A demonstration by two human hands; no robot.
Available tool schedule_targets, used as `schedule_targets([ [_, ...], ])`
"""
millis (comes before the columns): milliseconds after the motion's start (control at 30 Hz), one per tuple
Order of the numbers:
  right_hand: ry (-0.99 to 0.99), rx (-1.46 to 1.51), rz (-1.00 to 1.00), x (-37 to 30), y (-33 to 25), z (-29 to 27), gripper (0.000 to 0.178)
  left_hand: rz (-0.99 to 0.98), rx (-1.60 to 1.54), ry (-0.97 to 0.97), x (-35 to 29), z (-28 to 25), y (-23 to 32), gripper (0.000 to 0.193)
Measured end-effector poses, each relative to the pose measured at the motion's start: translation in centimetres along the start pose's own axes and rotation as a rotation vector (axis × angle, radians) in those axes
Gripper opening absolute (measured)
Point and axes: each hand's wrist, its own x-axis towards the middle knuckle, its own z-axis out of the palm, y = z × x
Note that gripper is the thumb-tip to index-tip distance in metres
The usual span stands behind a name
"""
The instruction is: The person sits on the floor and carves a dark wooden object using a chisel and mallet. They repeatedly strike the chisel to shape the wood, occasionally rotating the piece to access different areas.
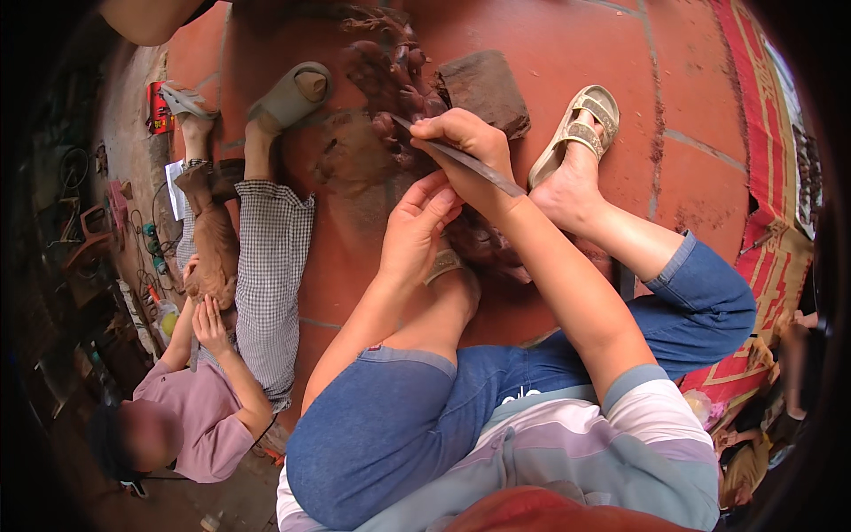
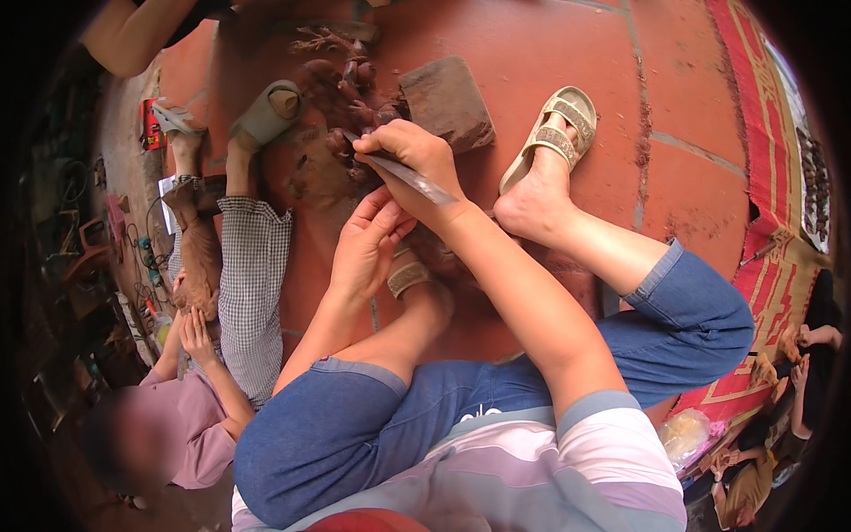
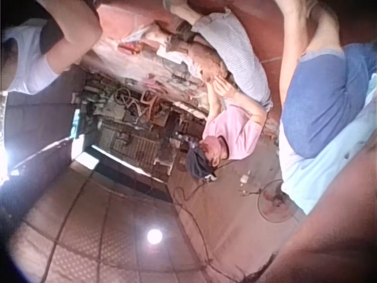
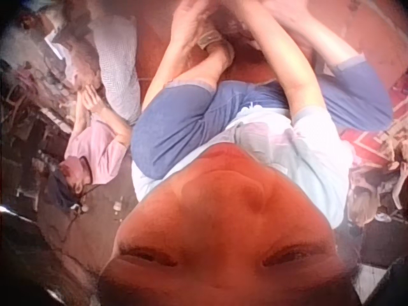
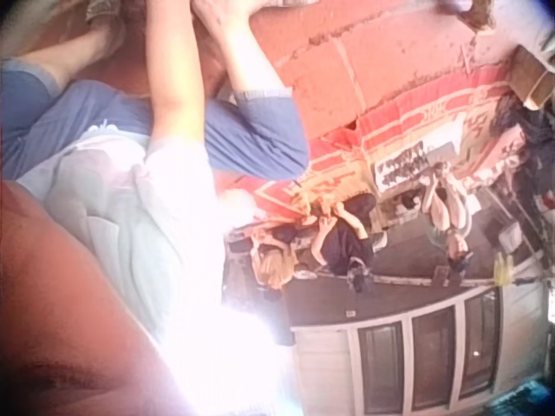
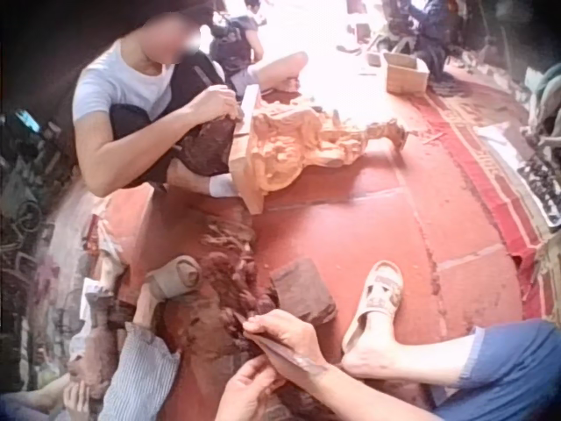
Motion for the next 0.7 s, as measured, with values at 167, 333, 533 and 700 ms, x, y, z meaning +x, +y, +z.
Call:
schedule_targets([
  [167,-0.036,-0.053,0.072,0.6,-0.9,-0.6,0.015,-0.012,0.007,0.012,-0.2,0.1,0.3,0.039],
  [333,-0.018,-0.064,-0.074,-0.2,0.0,-0.3,0.013,-0.004,-0.017,-0.002,0.2,-0.1,-0.1,0.038],
  [533,-0.071,-0.112,-0.093,0.4,-0.4,-0.2,0.015,-0.004,-0.021,0.008,0.1,-0.2,0.1,0.033],
  [700,-0.137,-0.053,0.041,1.0,-1.2,-0.8,0.015,-0.018,0.007,0.030,-0.1,0.3,0.6,0.035],
])
